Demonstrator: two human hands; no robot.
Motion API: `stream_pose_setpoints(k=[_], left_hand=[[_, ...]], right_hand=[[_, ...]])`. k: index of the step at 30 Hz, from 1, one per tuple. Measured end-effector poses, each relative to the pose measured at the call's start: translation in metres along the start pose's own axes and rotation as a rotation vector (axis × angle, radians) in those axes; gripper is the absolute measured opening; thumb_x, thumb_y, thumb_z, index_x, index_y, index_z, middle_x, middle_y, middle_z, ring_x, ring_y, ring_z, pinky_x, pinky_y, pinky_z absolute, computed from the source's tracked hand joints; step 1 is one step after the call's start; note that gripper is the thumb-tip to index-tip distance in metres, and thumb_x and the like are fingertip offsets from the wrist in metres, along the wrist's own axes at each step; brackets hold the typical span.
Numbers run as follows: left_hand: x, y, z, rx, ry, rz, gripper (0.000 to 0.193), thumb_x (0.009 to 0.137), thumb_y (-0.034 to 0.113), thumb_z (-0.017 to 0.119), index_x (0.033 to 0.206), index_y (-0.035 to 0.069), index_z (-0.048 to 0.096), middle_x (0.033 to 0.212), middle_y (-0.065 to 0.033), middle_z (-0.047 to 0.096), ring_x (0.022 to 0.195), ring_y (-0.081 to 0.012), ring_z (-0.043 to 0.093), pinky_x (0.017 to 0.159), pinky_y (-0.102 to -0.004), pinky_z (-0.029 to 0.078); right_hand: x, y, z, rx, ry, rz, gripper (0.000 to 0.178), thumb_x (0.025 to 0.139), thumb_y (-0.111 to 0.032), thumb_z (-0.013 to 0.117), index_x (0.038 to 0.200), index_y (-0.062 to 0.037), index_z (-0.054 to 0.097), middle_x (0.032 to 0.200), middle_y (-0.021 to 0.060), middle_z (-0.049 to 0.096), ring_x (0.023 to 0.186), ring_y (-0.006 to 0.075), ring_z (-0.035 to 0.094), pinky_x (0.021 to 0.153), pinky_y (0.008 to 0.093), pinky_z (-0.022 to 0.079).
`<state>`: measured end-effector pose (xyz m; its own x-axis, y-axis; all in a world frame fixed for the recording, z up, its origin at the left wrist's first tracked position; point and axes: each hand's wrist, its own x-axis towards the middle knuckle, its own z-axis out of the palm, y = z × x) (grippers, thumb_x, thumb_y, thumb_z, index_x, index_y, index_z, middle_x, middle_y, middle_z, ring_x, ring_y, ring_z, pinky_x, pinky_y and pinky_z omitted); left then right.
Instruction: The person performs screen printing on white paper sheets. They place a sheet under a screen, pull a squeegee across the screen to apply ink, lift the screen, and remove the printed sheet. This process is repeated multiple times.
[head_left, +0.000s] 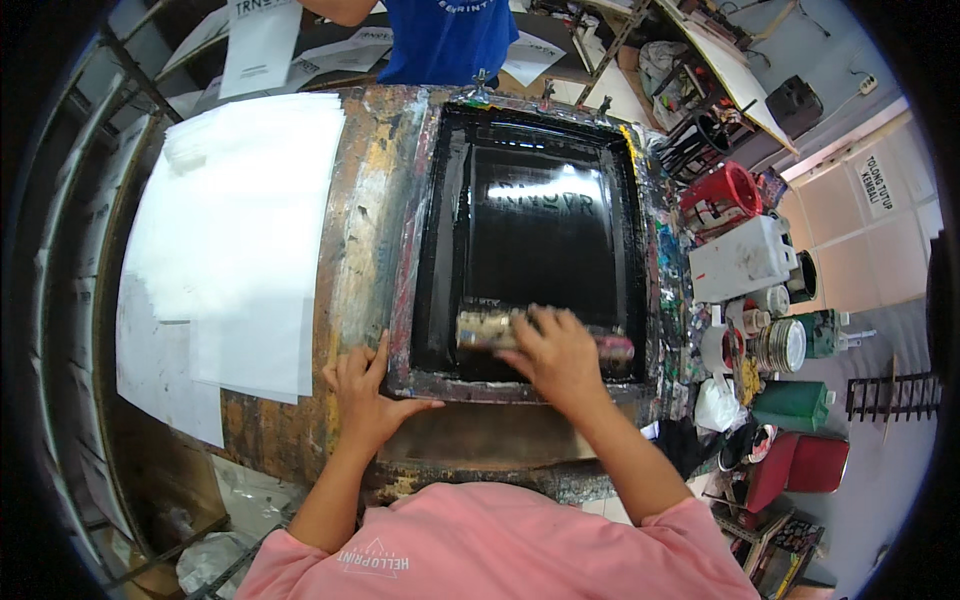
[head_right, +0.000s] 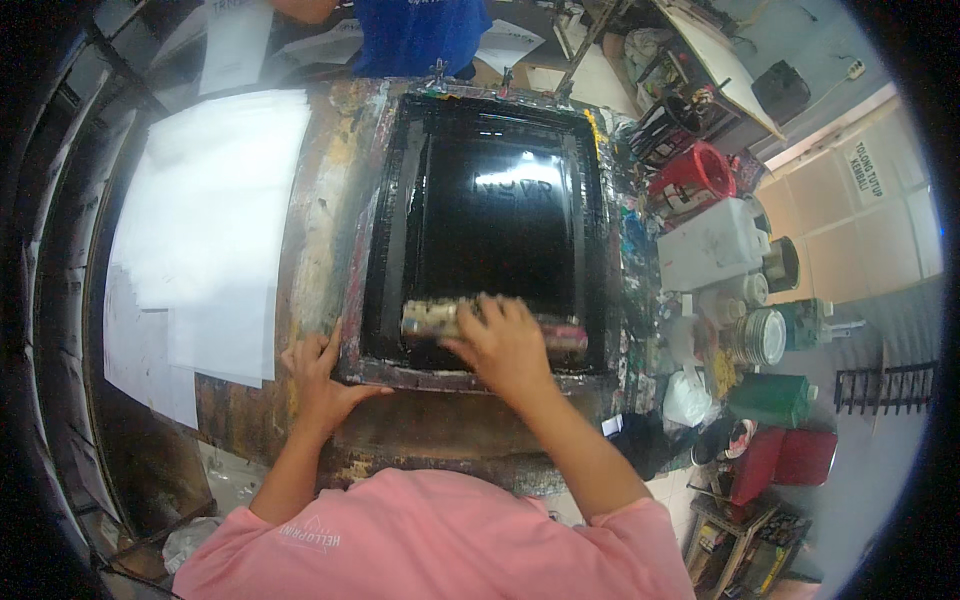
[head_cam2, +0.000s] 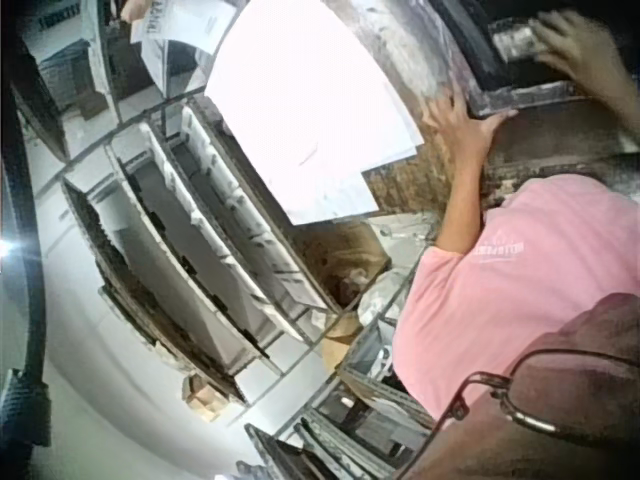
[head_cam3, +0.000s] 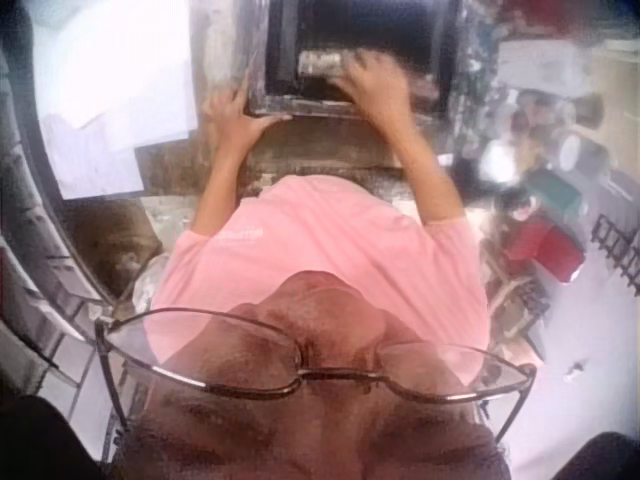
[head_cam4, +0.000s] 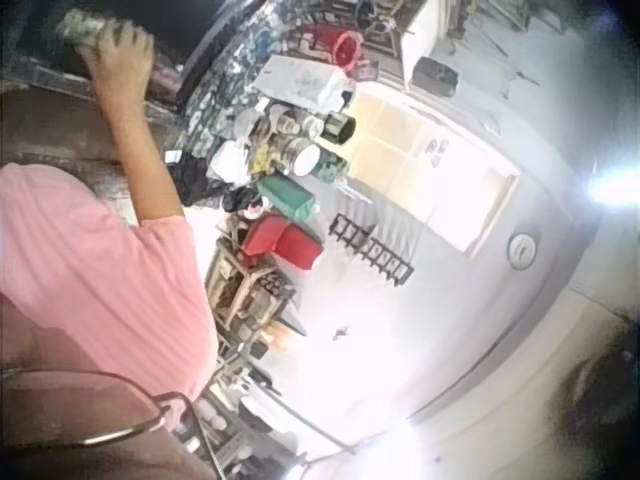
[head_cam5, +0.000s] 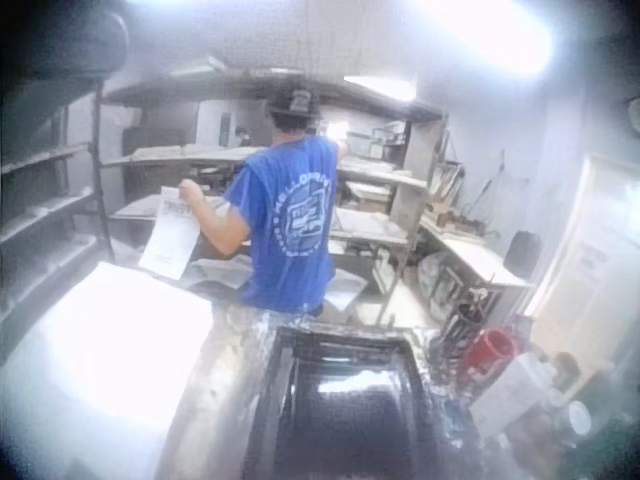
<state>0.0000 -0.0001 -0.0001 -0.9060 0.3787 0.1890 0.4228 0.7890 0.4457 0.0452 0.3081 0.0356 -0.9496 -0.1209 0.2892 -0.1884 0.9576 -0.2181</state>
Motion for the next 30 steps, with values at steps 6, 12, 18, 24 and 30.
stream_pose_setpoints(k=[6,12,18,24,30], left_hand=[[0.002,0.000,-0.005,-0.021,-0.021,-0.009,0.131,0.048,0.076,0.093,0.155,0.007,0.063,0.105,-0.0060,0.055,0.107,-0.0293,0.052,0.104,-0.0496,0.032],[0.002,-0.004,-0.003,-0.144,0.044,0.069,0.132,0.055,0.076,0.091,0.160,0.004,0.056,0.096,-0.0065,0.058,0.091,-0.0281,0.053,0.096,-0.0454,0.036],[-0.009,-0.010,0.004,-0.229,0.006,0.058,0.133,0.062,0.068,0.093,0.164,-0.002,0.046,0.099,-0.0113,0.063,0.096,-0.0315,0.056,0.094,-0.0443,0.041],[-0.009,-0.014,0.004,-0.207,-0.046,0.000,0.128,0.066,0.058,0.097,0.165,-0.002,0.043,0.125,-0.0185,0.071,0.118,-0.0372,0.062,0.104,-0.0475,0.045],[-0.002,0.020,-0.007,-0.535,0.151,0.028,0.114,0.078,0.055,0.094,0.163,-0.003,0.046,0.127,-0.0165,0.071,0.116,-0.0307,0.063,0.105,-0.0432,0.046]], right_hand=[[0.145,0.105,0.038,-0.107,0.013,0.012,0.043,0.094,-0.048,0.078,0.123,-0.0153,0.074,0.115,0.0098,0.073,0.100,0.0341,0.069,0.082,0.0489,0.059],[0.259,0.166,-0.005,0.025,-0.221,-0.049,0.054,0.107,-0.061,0.057,0.110,-0.0100,0.077,0.098,0.0213,0.077,0.095,0.0441,0.074,0.083,0.0542,0.057],[0.226,0.157,0.029,-0.169,-0.018,-0.022,0.050,0.104,-0.063,0.059,0.108,-0.0153,0.073,0.096,0.0121,0.072,0.096,0.0343,0.074,0.077,0.0506,0.058],[0.094,0.065,0.001,-0.146,0.025,0.025,0.044,0.100,-0.056,0.069,0.107,-0.0128,0.067,0.093,0.0103,0.070,0.089,0.0352,0.072,0.070,0.0501,0.059],[-0.002,-0.029,-0.074,-0.029,-0.074,0.066,0.038,0.100,-0.041,0.072,0.104,-0.0053,0.061,0.101,0.0139,0.064,0.094,0.0346,0.069,0.070,0.0487,0.059]])
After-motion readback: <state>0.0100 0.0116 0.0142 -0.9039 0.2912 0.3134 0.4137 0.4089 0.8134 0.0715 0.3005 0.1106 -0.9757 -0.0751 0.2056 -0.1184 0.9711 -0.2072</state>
